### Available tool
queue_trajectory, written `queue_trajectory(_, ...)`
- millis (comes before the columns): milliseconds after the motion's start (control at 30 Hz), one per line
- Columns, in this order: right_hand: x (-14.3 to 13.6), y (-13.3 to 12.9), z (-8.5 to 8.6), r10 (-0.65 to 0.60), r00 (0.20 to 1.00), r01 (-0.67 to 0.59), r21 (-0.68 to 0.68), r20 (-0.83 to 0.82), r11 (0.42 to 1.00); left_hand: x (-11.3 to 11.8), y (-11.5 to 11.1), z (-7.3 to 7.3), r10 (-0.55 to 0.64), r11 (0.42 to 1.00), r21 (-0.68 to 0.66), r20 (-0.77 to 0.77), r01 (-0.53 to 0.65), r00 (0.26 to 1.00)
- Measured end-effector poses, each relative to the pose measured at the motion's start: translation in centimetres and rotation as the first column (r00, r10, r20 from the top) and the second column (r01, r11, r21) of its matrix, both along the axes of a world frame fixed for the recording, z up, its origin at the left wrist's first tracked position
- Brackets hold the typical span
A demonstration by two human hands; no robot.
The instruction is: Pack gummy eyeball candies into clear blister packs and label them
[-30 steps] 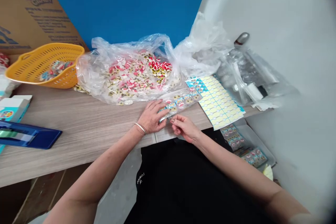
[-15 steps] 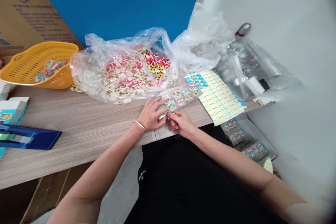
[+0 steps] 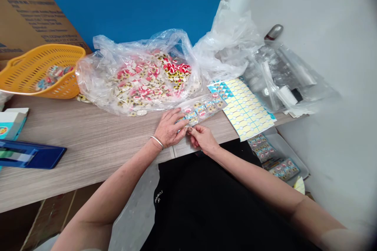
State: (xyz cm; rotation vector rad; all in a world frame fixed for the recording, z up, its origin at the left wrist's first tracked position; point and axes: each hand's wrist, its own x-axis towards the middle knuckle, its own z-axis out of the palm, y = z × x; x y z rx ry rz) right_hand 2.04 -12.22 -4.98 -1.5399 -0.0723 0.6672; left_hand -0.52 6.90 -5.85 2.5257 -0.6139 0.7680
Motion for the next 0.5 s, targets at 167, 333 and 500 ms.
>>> queue_trajectory(167, 0.2, -0.3, 0.1, 0.063, 0.989, -0.044, -0.137, 0.133, 0.99, 0.0, -0.1, 0.1, -0.012, 1.0, -0.029, 0.002, 0.012, 1.0)
queue_trajectory(333, 0.9, -1.0, 0.5, 0.212, 0.881, -0.045, -0.371, 0.423, 0.928, 0.0, -0.3, 0.3, 0.004, 1.0, -0.027, 0.047, -0.002, 0.999)
queue_trajectory(500, 1.7, -1.0, 0.4, 0.402, 0.759, 0.018, -0.633, 0.513, 0.774, -0.1, -0.4, 0.4, 0.01, 1.0, -0.023, 0.057, -0.009, 0.998)
